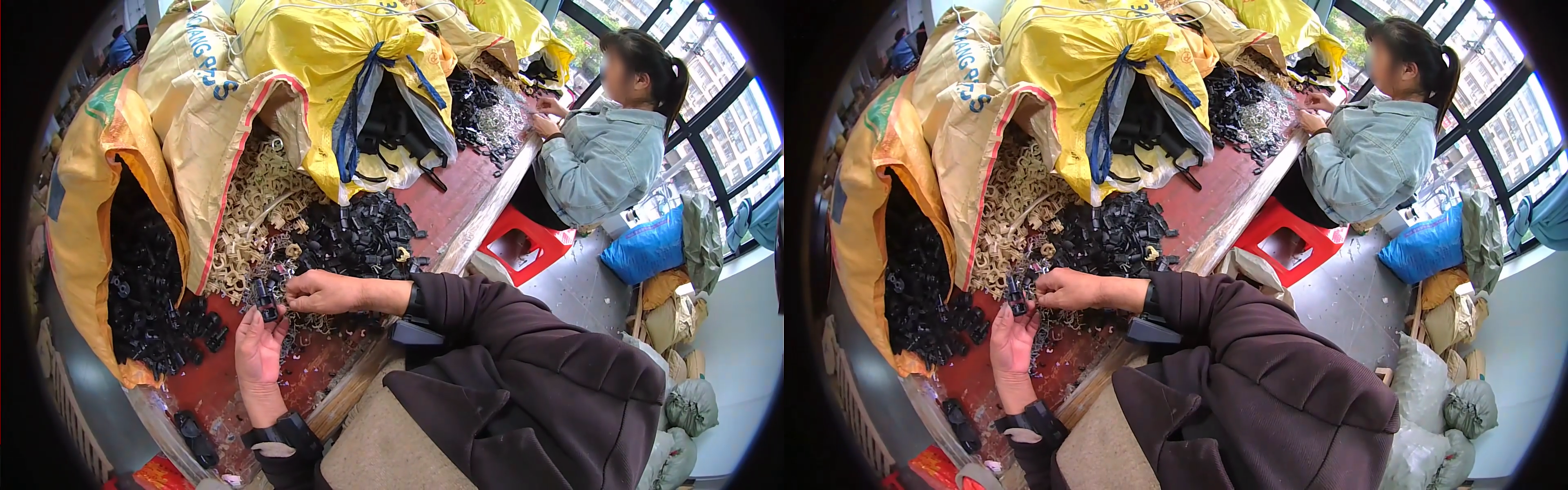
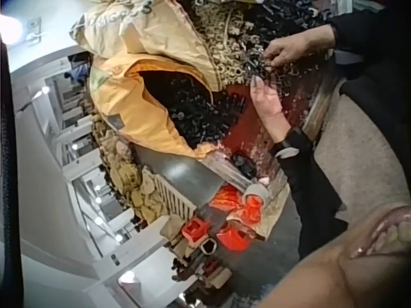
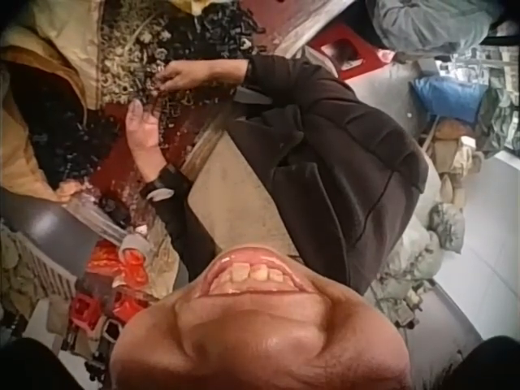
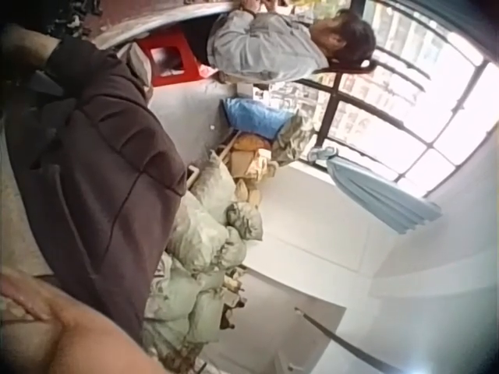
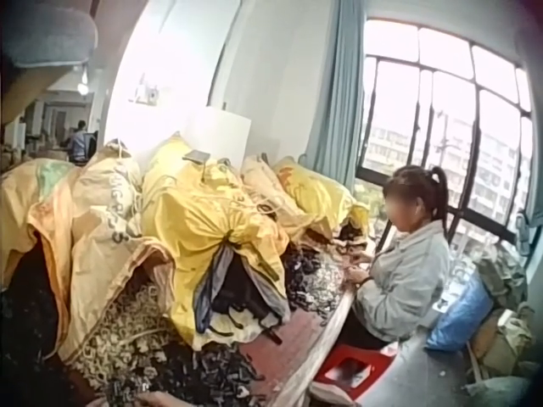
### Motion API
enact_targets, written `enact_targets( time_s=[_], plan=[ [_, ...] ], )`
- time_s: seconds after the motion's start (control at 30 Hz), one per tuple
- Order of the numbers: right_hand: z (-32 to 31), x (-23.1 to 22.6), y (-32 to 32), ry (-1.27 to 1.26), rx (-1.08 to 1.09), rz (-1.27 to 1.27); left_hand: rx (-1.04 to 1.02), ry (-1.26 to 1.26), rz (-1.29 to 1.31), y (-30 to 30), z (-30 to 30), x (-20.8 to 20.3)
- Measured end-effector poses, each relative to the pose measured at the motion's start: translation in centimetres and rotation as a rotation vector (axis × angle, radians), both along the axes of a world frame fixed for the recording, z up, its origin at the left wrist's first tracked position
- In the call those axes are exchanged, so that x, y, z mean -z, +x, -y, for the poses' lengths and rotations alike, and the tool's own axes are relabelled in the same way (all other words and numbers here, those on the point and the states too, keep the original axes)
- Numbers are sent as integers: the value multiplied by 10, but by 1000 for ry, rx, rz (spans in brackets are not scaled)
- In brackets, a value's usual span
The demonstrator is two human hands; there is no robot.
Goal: Assembling small black plastic components with metal springs and connectors at a factory workstation.
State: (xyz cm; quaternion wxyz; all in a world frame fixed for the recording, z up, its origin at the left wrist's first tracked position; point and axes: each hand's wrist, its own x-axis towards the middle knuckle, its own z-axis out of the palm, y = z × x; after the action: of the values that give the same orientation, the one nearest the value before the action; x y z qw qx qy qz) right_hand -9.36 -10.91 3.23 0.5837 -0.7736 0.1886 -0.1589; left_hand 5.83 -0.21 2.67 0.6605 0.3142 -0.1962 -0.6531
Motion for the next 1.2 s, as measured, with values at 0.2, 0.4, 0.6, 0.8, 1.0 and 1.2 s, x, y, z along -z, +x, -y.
enact_targets(
  time_s=[0.2,0.4,0.6,0.8,1.0,1.2],
  plan=[
    [-3,-1,-1,37,-8,-9,18,17,58,-5,-1,-7],
    [-4,-1,0,12,18,-25,48,37,90,-4,-2,-7],
    [-5,-8,-1,-61,60,-118,80,15,147,-9,-2,-9],
    [-9,0,0,-43,107,-63,78,-8,179,-10,0,-3],
    [-9,1,5,268,130,92,-33,-34,46,-8,2,-3],
    [-17,-4,1,481,111,76,-115,-80,-40,-8,-6,-7]
  ],
)
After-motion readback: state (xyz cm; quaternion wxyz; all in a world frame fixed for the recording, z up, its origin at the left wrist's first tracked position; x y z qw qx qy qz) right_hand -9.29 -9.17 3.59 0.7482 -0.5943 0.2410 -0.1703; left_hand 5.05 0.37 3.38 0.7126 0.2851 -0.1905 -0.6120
